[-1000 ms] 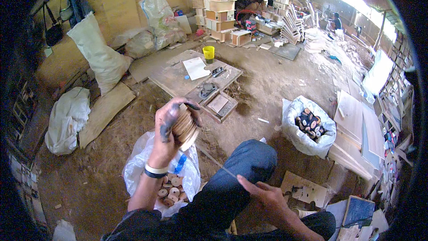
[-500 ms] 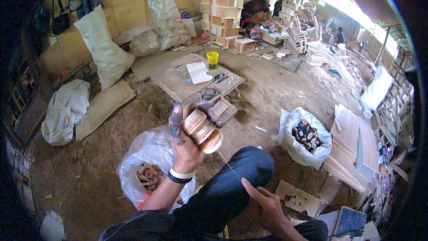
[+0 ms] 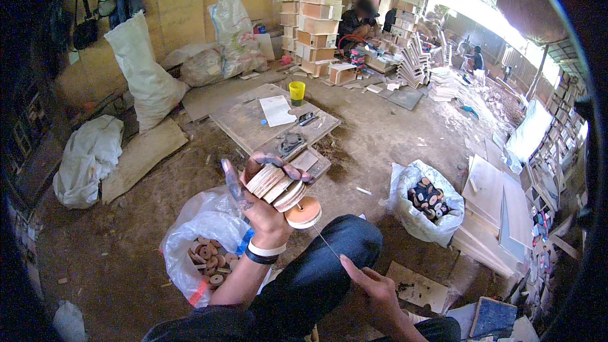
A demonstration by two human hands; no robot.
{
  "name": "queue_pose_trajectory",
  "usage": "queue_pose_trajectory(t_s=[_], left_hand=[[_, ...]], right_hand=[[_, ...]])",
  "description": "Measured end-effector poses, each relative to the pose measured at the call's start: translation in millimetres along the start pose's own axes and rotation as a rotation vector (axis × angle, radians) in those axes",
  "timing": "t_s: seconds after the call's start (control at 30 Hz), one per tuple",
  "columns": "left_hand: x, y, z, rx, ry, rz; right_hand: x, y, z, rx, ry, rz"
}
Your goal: The person threads small wooden discs onto a metal rod, then uses a brush to apply a dark coating to the assembled stack. The person repeats the threading and coating steps multiple times.
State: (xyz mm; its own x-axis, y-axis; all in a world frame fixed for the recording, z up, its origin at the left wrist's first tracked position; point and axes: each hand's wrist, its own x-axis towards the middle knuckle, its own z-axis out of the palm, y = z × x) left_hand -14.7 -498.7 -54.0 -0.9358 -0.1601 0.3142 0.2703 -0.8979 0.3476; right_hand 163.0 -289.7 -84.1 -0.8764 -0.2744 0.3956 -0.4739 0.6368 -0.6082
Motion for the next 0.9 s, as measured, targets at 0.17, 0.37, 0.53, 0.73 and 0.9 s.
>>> queue_pose_trajectory(t_s=[0.17,0.37,0.53,0.73,0.9], left_hand=[[3.8,6.1,9.3,0.024,0.009,-0.090],[5.6,8.1,17.1,0.163,-0.087,-0.090],[4.7,4.2,16.2,0.143,-0.065,-0.085],[-10.7,-9.2,25.3,0.157,-0.040,-0.132],[-32.3,-31.0,31.1,0.279,0.007,0.027]], right_hand=[[1.4,-4.6,-9.3,0.028,-0.033,0.049],[1.1,-6.7,-11.3,0.029,-0.055,0.047],[-2.1,-3.0,-13.7,-0.004,-0.082,0.059],[-0.2,-4.9,-8.6,0.081,0.050,0.058],[2.5,-9.9,-19.9,0.114,0.027,0.145]])
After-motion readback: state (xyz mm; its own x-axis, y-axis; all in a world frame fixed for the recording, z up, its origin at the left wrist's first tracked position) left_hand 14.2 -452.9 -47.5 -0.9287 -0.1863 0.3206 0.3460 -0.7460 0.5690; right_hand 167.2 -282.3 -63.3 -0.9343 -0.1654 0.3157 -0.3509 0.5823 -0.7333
